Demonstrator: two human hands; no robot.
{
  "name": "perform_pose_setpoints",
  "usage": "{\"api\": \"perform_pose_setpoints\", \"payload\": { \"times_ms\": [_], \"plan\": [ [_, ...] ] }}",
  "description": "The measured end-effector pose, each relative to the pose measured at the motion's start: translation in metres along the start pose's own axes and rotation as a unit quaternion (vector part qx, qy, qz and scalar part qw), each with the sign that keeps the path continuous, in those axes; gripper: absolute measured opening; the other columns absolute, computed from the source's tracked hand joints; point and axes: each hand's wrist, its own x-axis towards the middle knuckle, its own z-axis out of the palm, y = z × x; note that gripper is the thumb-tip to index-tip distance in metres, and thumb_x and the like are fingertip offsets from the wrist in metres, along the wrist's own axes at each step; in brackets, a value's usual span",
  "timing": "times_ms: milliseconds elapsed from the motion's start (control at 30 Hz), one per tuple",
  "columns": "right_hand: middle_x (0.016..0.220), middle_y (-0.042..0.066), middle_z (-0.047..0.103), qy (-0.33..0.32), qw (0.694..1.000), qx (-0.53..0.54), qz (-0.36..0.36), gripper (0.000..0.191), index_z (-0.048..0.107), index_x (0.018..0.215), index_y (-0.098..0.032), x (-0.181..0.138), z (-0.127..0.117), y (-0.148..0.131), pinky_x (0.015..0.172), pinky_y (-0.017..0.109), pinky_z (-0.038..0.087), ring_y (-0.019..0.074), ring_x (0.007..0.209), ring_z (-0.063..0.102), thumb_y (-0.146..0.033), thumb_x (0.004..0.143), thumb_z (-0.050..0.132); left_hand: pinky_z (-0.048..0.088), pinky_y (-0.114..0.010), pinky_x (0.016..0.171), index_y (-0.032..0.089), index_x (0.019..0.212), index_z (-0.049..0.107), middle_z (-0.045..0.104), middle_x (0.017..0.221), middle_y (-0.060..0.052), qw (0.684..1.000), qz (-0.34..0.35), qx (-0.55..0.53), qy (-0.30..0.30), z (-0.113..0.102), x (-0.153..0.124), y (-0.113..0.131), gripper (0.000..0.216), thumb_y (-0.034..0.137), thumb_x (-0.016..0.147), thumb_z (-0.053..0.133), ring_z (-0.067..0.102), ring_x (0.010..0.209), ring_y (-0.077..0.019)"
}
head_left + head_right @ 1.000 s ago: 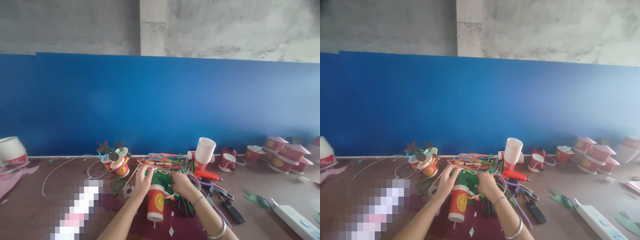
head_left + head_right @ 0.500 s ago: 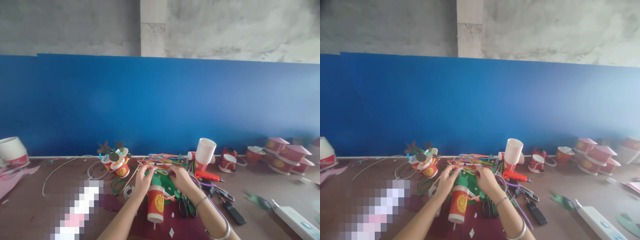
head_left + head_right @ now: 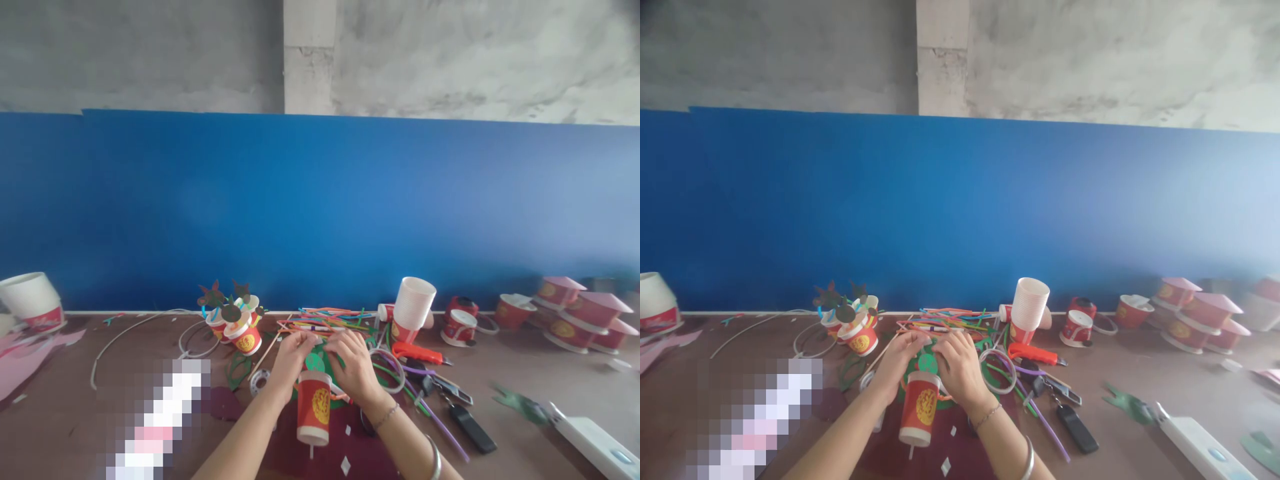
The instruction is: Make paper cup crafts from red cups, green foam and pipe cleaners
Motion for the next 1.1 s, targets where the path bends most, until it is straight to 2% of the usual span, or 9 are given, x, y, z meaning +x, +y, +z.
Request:
{"api": "perform_pose_setpoints", "payload": {
  "times_ms": [200,600,833,1000,1100],
  "plan": [
    [0.078,0.002,0.064,0.01,1.0,-0.022,0.006,0.016,0.056,0.078,-0.02,-0.0009,0.0006,-0.0032,0.074,0.032,0.036,0.017,0.081,0.054,-0.008,0.086,0.049,0.033,-0.022,0.058,0.016,0.065,0.057,0.049,0.06,0.004,0.999,-0.036,-0.029,-0.021,0.0012,-0.0015,0.0006,0.028,0.041,0.065,0.069,0.042,0.059,-0.0107],
    [0.078,0.002,0.064,0.026,0.999,-0.03,-0.007,0.018,0.057,0.077,-0.02,-0.0016,0.0023,-0.0051,0.074,0.031,0.036,0.0165,0.08,0.054,-0.008,0.086,0.048,0.028,-0.021,0.052,0.016,0.066,0.053,0.043,0.059,0.005,0.999,-0.035,-0.002,-0.02,0.0023,-0.0017,-0.0035,0.031,0.044,0.067,0.067,0.037,0.055,-0.0093],
    [0.08,0.002,0.065,0.006,0.999,-0.031,0.0,0.017,0.057,0.079,-0.021,-0.0016,0.0003,-0.006,0.074,0.031,0.036,0.0169,0.081,0.054,-0.008,0.085,0.048,0.034,-0.022,0.057,0.016,0.067,0.056,0.049,0.063,0.003,1.0,-0.012,0.016,-0.006,0.0043,-0.0042,0.0008,0.027,0.041,0.066,0.066,0.044,0.061,-0.0117],
    [0.081,0.003,0.064,0.005,1.0,-0.016,0.011,0.016,0.056,0.079,-0.021,-0.002,0.0009,-0.0069,0.075,0.032,0.036,0.0174,0.081,0.054,-0.009,0.086,0.047,0.034,-0.022,0.056,0.017,0.065,0.054,0.046,0.061,0.004,0.999,0.019,0.043,0.01,0.0056,-0.0046,0.0012,0.024,0.038,0.07,0.062,0.043,0.059,-0.0116],
    [0.081,0.003,0.063,0.002,0.999,0.006,0.045,0.015,0.055,0.081,-0.02,-0.0016,0.0024,-0.0082,0.076,0.032,0.037,0.0183,0.082,0.054,-0.01,0.085,0.046,0.034,-0.021,0.056,0.017,0.065,0.053,0.046,0.061,0.003,0.997,0.049,0.058,0.013,0.0051,-0.0033,-0.0008,0.025,0.039,0.073,0.061,0.043,0.058,-0.0114]
  ]
}}
